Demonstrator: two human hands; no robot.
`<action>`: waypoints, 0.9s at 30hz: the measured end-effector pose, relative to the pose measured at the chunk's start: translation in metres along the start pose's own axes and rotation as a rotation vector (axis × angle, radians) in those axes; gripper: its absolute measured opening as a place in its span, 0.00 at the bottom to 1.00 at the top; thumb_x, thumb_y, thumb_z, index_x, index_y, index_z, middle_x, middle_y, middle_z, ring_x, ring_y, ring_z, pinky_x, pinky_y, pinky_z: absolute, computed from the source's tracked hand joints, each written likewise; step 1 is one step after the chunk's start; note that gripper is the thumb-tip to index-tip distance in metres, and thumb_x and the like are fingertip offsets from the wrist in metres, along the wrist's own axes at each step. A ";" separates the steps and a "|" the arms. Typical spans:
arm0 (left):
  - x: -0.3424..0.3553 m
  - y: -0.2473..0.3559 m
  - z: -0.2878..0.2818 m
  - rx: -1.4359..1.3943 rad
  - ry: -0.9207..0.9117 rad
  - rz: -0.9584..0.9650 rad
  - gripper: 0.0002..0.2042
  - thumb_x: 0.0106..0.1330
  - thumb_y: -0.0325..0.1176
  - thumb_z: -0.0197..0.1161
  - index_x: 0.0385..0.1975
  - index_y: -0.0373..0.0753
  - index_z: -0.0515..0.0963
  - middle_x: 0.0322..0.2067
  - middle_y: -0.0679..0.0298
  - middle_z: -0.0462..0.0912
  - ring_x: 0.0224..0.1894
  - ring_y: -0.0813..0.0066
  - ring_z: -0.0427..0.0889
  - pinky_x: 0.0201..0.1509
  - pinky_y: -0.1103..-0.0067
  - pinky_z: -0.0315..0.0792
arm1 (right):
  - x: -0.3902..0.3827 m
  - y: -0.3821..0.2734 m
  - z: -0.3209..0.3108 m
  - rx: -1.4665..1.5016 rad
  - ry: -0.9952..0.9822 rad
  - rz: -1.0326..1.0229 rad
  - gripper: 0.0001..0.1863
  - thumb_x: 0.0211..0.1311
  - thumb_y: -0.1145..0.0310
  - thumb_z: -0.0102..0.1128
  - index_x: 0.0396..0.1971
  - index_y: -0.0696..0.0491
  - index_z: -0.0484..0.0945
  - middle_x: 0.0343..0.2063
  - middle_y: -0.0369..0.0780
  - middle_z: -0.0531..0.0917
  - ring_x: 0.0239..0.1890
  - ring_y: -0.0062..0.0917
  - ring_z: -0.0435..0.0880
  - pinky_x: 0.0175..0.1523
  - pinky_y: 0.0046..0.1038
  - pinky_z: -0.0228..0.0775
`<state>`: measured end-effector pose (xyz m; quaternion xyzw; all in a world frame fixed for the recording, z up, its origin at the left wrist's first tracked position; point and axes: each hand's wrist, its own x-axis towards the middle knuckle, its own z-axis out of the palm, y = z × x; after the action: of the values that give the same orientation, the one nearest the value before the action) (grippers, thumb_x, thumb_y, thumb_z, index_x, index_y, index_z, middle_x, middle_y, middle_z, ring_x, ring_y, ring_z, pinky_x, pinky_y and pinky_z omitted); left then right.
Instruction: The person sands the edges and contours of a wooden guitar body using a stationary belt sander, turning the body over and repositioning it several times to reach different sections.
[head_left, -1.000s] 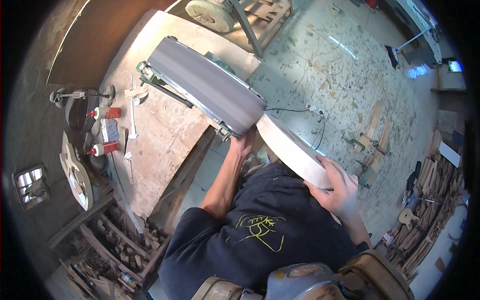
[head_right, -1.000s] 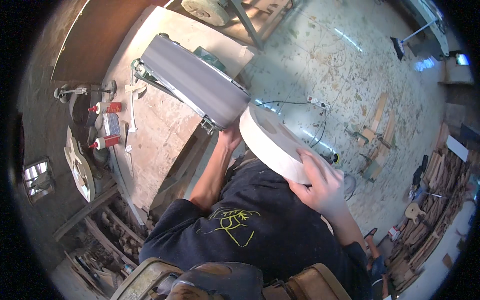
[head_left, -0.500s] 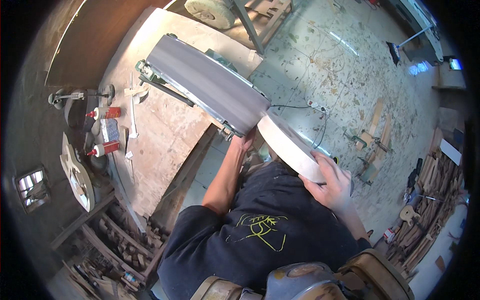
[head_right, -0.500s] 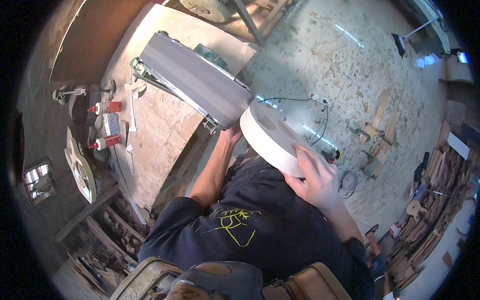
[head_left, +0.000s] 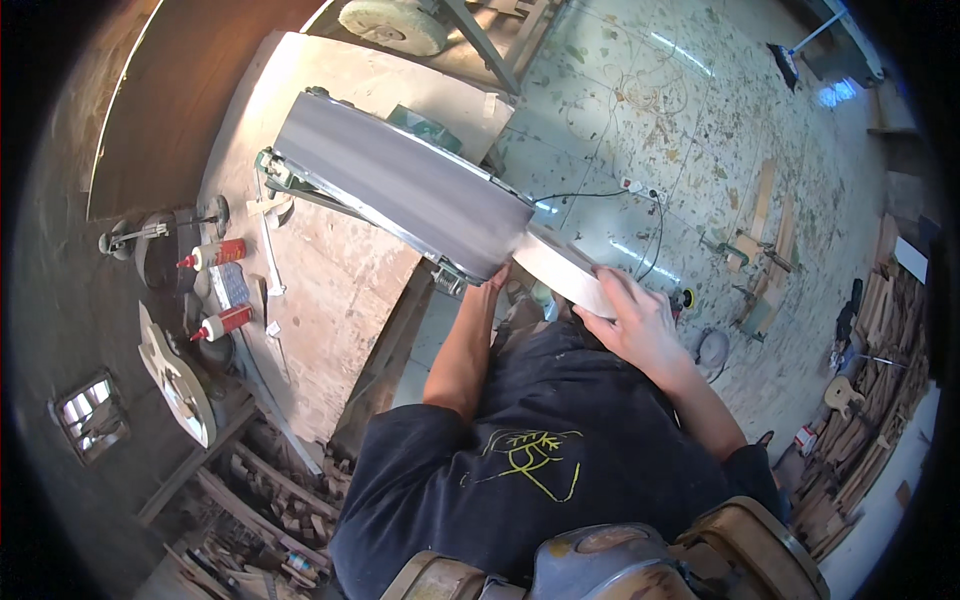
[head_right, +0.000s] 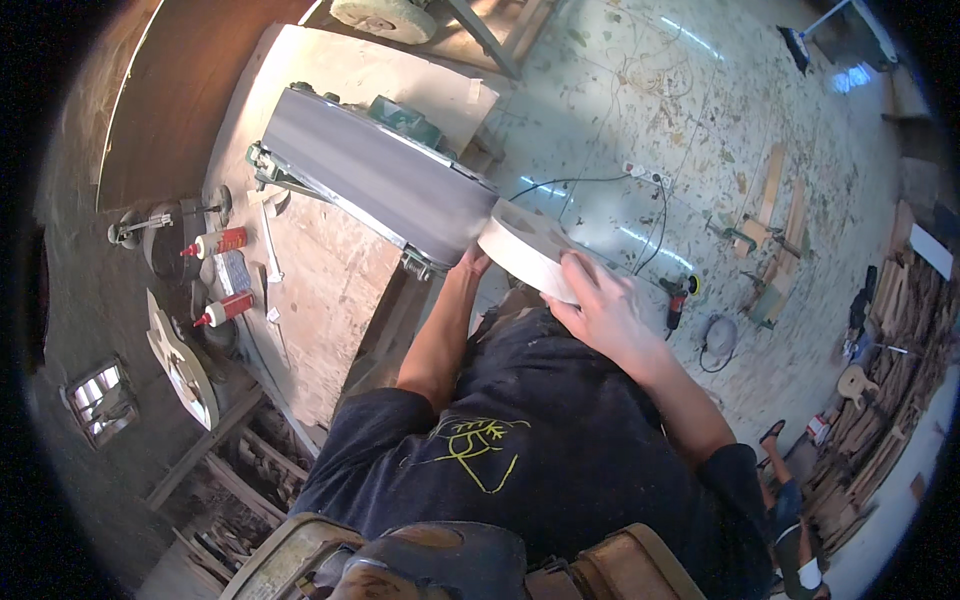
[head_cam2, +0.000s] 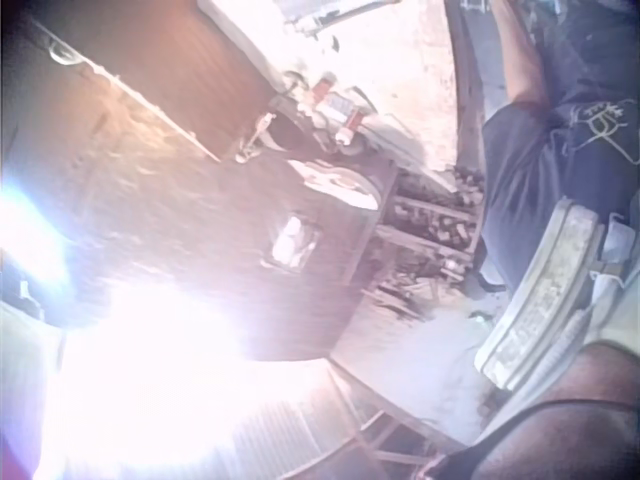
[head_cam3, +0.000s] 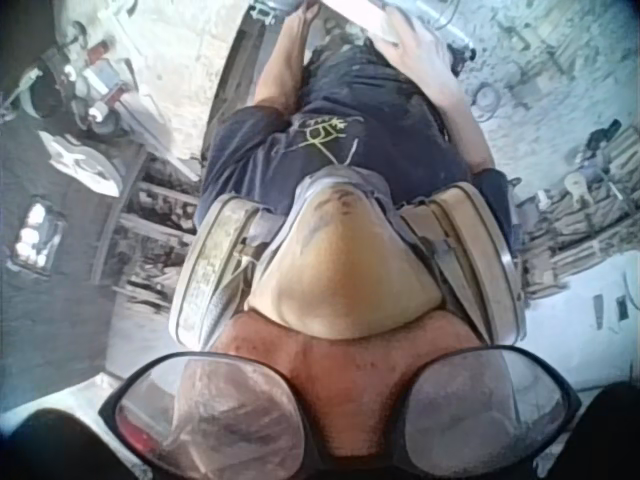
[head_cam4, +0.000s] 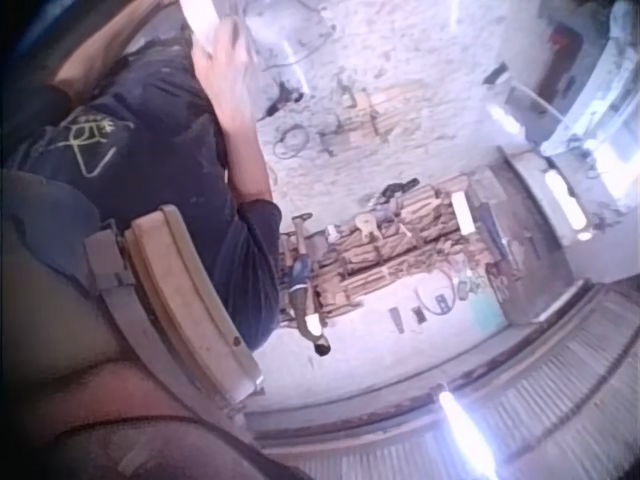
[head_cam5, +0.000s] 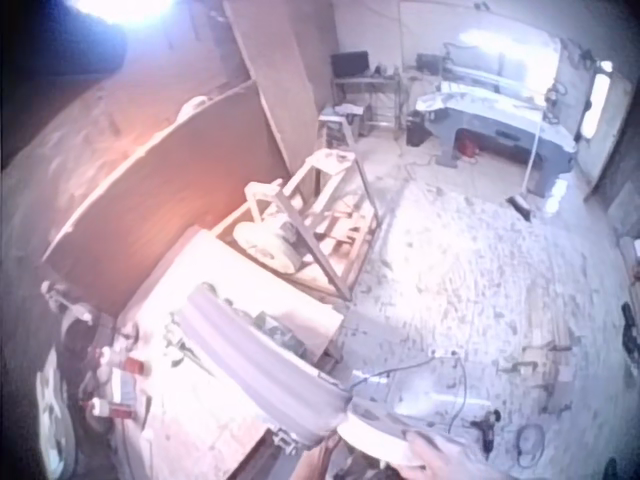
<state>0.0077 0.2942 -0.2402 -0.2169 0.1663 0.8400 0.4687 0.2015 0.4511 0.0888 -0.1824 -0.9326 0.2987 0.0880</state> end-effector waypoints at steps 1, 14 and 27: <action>0.000 0.000 0.001 0.010 0.002 -0.005 0.18 0.71 0.40 0.57 0.57 0.40 0.71 0.55 0.58 0.76 0.57 0.64 0.75 0.63 0.67 0.72 | 0.002 0.002 0.004 0.031 0.001 0.014 0.27 0.53 0.59 0.71 0.50 0.57 0.75 0.45 0.45 0.82 0.39 0.40 0.86 0.41 0.37 0.79; -0.010 0.006 0.011 0.133 0.038 -0.020 0.18 0.70 0.40 0.59 0.55 0.39 0.73 0.53 0.59 0.78 0.56 0.66 0.76 0.61 0.69 0.73 | -0.010 -0.001 -0.010 -0.047 0.005 -0.007 0.27 0.54 0.59 0.71 0.50 0.57 0.75 0.46 0.44 0.82 0.39 0.39 0.86 0.40 0.38 0.79; -0.068 -0.016 0.081 0.334 -0.049 0.018 0.17 0.70 0.36 0.59 0.56 0.39 0.72 0.55 0.61 0.77 0.59 0.66 0.73 0.64 0.68 0.67 | -0.040 -0.042 -0.095 -0.148 0.036 -0.075 0.31 0.44 0.63 0.76 0.50 0.57 0.78 0.48 0.41 0.84 0.45 0.29 0.86 0.39 0.28 0.74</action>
<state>0.0360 0.2929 -0.1369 -0.1138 0.2941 0.8098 0.4947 0.2519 0.4532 0.1876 -0.1585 -0.9566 0.2222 0.1020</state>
